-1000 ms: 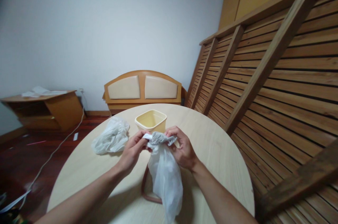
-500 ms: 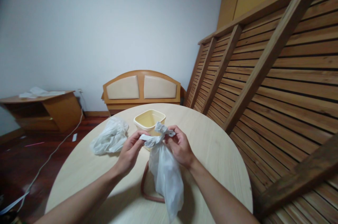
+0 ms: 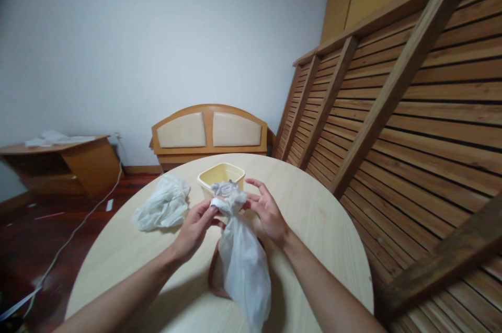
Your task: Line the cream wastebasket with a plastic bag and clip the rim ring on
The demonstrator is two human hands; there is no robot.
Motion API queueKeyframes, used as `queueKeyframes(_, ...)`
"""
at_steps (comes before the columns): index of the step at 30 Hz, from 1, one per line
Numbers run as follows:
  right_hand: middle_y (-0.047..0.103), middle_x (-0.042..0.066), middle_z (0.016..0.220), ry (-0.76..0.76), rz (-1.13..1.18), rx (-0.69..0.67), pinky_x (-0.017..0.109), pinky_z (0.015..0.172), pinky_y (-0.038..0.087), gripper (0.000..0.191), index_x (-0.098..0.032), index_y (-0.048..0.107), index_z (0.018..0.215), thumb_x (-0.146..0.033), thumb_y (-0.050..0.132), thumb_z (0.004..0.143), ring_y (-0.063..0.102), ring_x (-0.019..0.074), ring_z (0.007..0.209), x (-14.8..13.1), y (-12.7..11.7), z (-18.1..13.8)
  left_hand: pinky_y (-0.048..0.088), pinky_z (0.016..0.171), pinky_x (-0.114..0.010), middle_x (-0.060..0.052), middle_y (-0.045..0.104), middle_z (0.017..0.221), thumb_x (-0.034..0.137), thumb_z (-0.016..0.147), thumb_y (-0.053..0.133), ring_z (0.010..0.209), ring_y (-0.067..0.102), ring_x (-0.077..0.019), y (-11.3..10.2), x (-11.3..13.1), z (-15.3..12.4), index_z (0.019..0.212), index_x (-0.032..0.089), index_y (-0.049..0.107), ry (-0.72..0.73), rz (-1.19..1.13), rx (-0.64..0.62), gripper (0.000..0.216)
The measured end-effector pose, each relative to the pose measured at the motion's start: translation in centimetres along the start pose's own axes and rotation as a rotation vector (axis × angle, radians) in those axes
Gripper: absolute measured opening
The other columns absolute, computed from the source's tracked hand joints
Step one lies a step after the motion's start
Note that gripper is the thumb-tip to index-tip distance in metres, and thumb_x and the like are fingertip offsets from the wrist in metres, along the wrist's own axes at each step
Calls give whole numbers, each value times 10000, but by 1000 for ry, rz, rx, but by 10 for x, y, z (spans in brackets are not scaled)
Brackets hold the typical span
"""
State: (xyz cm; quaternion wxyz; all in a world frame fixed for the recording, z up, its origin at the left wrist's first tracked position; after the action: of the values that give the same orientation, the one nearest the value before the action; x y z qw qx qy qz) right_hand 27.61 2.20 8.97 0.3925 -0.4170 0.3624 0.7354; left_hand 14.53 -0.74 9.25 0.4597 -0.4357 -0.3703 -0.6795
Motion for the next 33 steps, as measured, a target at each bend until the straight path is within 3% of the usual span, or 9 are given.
queueKeyframes(5,585,104,1333,-73,-24,-213,423,979,483,734,-310,416,1364,-415,814,756,631,233,1140,-3,20,-6,567,789,-300,-108,649,1209,492,860,674,1016,642,-226,-7,9,-2,1106,191,656,128,56,77,390)
queueKeyframes(9,532,121,1416,-144,-117,-216,425,1003,466,759,-303,412,1405,-370,816,766,576,238,1219,-9,25,-9,435,1099,-405,-127,480,1478,299,889,677,1326,506,-266,1,21,-11,1414,269,457,304,82,2,570)
queueKeyframes(12,622,98,1288,-118,-224,-202,374,917,504,620,-267,522,1327,-354,800,780,625,216,1093,-9,28,-11,341,1180,-436,-120,365,1564,246,886,672,1419,402,-276,1,24,-15,1473,296,370,378,151,16,662)
queueKeyframes(15,697,41,919,-52,-353,-234,324,809,508,256,-188,698,987,-390,737,835,650,179,853,-3,32,-12,403,1134,-422,-110,335,1558,220,856,698,1354,470,-258,-6,27,-16,1459,321,332,417,177,120,713)
queueKeyframes(17,671,18,790,-32,-386,-232,302,753,499,253,-171,708,832,-422,703,857,634,164,764,-1,32,-11,509,1006,-375,-97,370,1492,222,795,758,1242,541,-228,-16,30,-17,1379,326,360,430,154,243,714)
queueKeyframes(20,665,8,775,-29,-377,-195,280,707,487,264,-173,707,834,-436,714,840,620,156,724,-2,30,-10,545,830,-290,-35,531,1152,248,738,802,1020,589,-173,-24,34,-20,1032,250,473,421,178,361,441)
queueKeyframes(24,639,-9,737,-26,-401,-157,251,635,447,257,-174,690,829,-421,750,801,568,135,656,-1,27,-9,503,777,-271,4,574,770,316,853,686,769,586,-147,-4,30,-14,746,193,501,314,362,177,247)
queueKeyframes(28,620,-19,731,-46,-424,-160,240,628,437,249,-175,667,828,-400,764,787,547,127,650,-2,28,-10,514,819,-305,-65,681,931,372,903,617,883,646,-200,5,20,-12,957,179,646,225,340,66,203)
queueKeyframes(33,594,-24,706,-60,-456,-153,238,597,436,254,-178,651,795,-388,789,760,517,123,621,-2,24,-10,515,773,-271,-84,647,1018,397,876,674,922,616,-195,11,13,-11,975,182,652,217,234,-27,237)
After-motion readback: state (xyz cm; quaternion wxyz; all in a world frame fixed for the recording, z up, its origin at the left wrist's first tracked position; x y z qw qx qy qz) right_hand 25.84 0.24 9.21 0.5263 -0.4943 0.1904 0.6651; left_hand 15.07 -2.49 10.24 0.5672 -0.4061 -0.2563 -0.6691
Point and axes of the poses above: each hand's wrist, its own z-axis towards the middle knuckle, its own y-axis out of the palm, x = y × z, the point moved 10 cm from there along z, towards the middle knuckle
